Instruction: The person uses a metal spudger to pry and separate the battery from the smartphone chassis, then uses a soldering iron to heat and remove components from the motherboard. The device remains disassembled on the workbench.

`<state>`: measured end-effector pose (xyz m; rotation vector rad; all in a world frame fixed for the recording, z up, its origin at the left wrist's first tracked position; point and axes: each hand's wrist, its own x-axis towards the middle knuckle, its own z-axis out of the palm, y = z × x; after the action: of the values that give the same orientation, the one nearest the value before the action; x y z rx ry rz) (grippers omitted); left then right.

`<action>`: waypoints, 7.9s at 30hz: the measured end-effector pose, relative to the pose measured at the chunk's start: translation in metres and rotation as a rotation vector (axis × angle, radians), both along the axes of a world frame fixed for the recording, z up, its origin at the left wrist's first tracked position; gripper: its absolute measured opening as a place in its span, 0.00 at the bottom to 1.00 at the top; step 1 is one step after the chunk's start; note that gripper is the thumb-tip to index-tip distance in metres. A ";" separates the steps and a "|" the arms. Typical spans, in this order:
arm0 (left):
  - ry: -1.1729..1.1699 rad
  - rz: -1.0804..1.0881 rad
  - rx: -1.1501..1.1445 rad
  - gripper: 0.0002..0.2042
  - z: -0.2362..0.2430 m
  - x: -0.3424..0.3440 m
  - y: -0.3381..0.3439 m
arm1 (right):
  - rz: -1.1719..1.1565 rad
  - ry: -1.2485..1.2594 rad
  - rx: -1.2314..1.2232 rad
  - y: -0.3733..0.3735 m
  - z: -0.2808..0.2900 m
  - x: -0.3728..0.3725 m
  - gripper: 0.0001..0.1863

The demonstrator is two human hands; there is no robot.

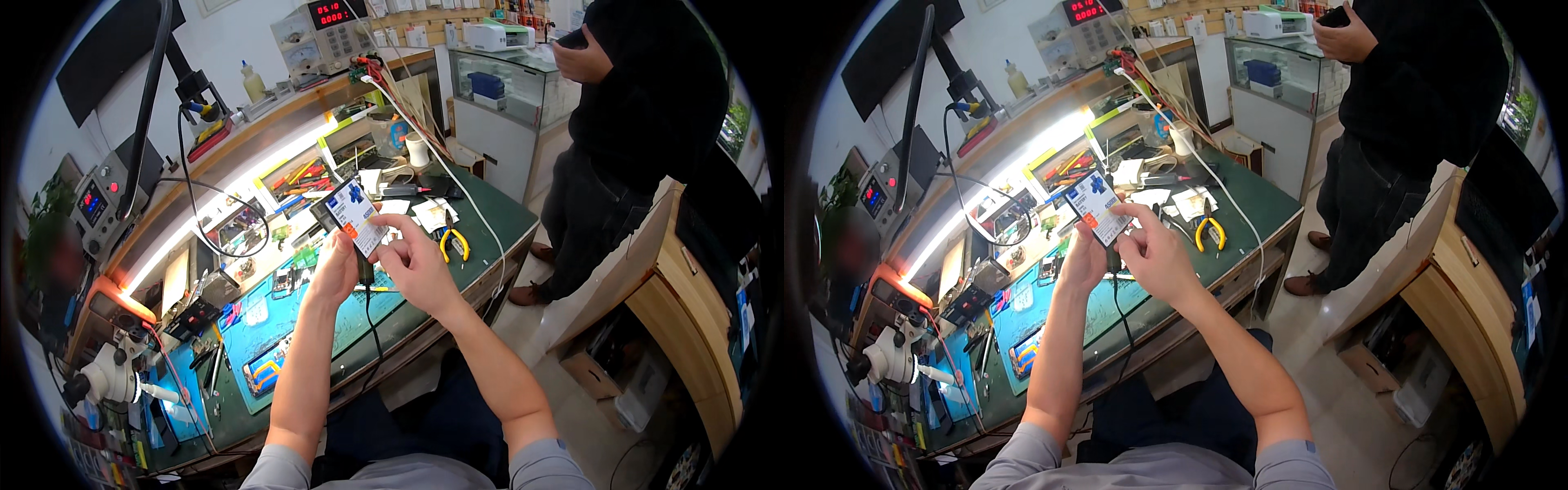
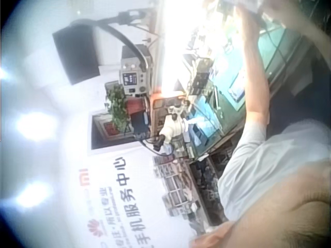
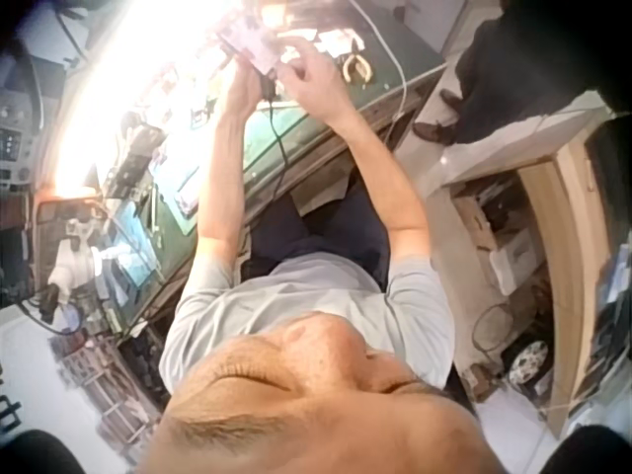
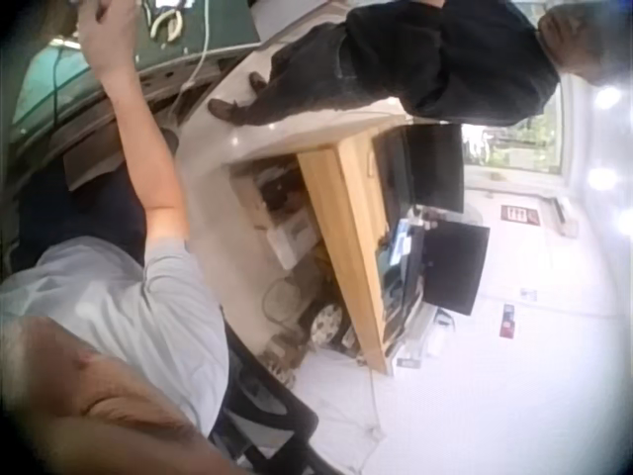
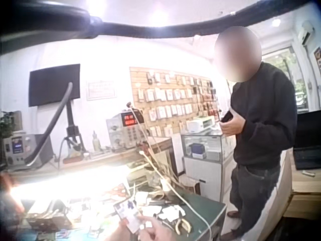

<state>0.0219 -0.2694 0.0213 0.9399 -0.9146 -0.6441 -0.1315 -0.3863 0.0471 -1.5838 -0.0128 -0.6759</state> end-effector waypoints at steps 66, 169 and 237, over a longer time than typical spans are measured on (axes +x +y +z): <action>-0.525 0.753 0.138 0.20 0.069 -0.073 -0.041 | 0.218 -0.197 0.791 -0.038 -0.016 -0.006 0.14; -0.280 0.646 0.268 0.10 0.006 -0.091 0.047 | -0.641 -0.414 0.511 -0.151 0.071 -0.089 0.22; -0.855 0.790 0.886 0.45 -0.022 -0.070 0.323 | 0.421 0.306 -1.554 0.064 0.068 0.065 0.34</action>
<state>-0.0479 0.0532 -0.0011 2.3250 -0.8601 0.1263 -0.0667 -0.3218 0.1147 -3.0046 -0.7836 0.0562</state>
